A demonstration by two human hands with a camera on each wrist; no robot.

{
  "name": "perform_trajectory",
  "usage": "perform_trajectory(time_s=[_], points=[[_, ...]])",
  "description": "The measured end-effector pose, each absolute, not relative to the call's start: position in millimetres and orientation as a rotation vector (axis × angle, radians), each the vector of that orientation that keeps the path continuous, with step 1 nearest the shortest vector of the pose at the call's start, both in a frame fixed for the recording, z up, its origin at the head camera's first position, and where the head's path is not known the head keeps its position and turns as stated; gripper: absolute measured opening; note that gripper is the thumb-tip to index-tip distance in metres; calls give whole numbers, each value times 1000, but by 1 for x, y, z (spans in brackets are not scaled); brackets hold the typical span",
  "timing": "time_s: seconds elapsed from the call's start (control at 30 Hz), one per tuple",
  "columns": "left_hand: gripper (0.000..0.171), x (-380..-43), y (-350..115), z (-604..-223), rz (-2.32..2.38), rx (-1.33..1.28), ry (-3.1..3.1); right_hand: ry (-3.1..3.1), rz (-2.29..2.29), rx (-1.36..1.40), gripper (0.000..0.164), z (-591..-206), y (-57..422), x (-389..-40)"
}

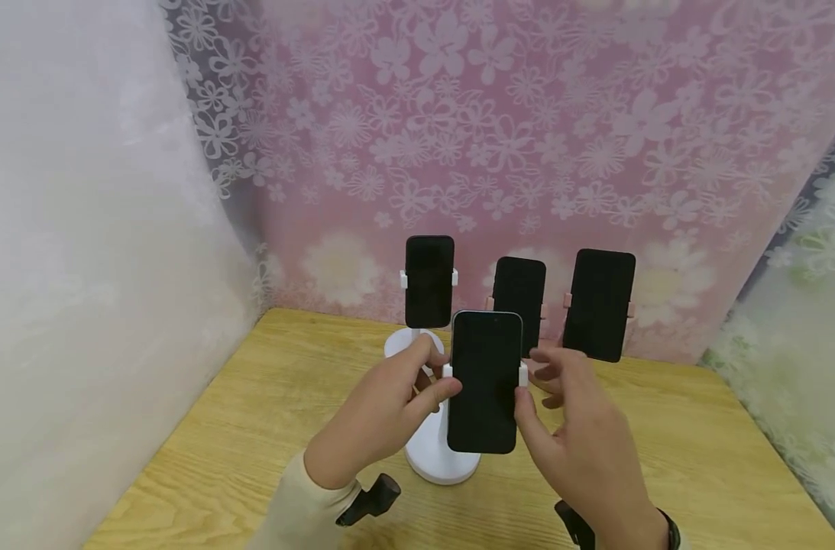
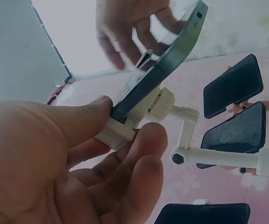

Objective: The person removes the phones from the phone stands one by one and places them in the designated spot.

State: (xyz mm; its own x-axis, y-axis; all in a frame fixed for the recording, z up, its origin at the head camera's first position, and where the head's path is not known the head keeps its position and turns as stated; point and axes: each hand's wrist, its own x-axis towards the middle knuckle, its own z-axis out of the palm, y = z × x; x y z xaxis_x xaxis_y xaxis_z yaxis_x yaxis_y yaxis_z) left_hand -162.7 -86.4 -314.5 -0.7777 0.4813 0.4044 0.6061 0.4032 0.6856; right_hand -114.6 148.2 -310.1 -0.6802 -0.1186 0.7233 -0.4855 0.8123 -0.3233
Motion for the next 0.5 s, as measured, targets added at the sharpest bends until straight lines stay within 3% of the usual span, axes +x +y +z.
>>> perform_trajectory(time_s=[0.27, 0.5], points=[[20, -163, -86, -313, -1293, -996, -2493, -2312, 418, 564, 73, -271, 142, -122], [19, -162, -85, -313, -1295, -992, -2509, -2409, 261, 748, 58, -259, 124, -145]])
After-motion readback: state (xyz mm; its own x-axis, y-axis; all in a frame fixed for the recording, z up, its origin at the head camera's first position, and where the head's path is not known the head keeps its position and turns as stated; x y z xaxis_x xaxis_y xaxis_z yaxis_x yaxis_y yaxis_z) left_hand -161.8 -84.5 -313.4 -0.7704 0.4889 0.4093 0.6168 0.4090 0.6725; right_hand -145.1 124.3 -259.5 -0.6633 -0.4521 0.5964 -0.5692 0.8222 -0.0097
